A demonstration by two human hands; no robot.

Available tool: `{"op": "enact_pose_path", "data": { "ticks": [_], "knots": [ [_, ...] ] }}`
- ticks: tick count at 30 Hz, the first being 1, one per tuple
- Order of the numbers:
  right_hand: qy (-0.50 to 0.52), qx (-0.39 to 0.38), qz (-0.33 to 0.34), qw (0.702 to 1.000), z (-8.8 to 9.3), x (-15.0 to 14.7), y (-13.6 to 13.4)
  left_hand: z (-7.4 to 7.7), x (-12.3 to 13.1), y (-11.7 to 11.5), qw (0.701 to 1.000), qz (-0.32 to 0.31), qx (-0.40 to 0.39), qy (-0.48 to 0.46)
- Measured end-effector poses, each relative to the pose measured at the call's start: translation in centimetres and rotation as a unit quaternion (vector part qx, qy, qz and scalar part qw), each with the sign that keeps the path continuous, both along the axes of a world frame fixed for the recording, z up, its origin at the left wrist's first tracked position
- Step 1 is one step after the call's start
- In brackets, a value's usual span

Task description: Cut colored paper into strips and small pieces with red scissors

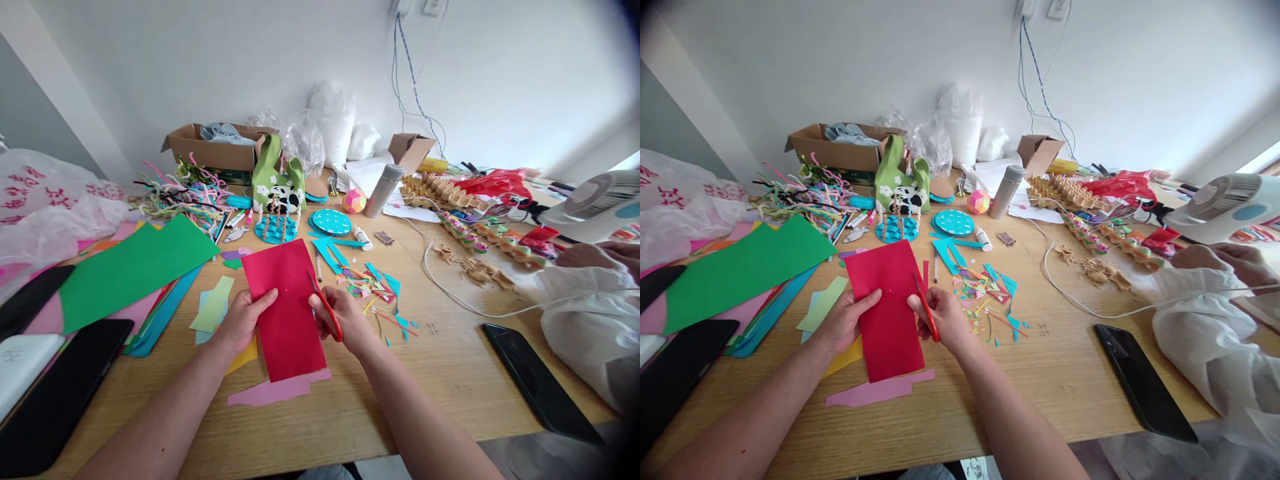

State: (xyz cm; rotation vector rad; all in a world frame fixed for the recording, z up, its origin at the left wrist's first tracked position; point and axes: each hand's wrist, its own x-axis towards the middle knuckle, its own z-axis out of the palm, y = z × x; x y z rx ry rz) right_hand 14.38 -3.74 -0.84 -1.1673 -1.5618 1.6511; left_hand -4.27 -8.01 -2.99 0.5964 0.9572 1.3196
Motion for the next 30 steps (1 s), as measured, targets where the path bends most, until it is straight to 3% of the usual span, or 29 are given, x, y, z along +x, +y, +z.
{"op": "enact_pose_path", "data": {
  "ticks": [11,18,30],
  "knots": [
    [0.015,0.008,-0.003,1.000,-0.1,0.0,0.0,0.6,0.2,-0.1,1.000,-0.012,-0.017,-0.016],
    [-0.001,-0.027,-0.014,1.000,0.1,-0.1,-0.2,0.8,0.2,-0.1,1.000,-0.014,-0.017,-0.014],
    [0.037,0.000,0.002,0.999,0.0,0.2,-0.1,1.1,0.1,-0.3,0.997,-0.051,-0.050,-0.016]
  ]
}}
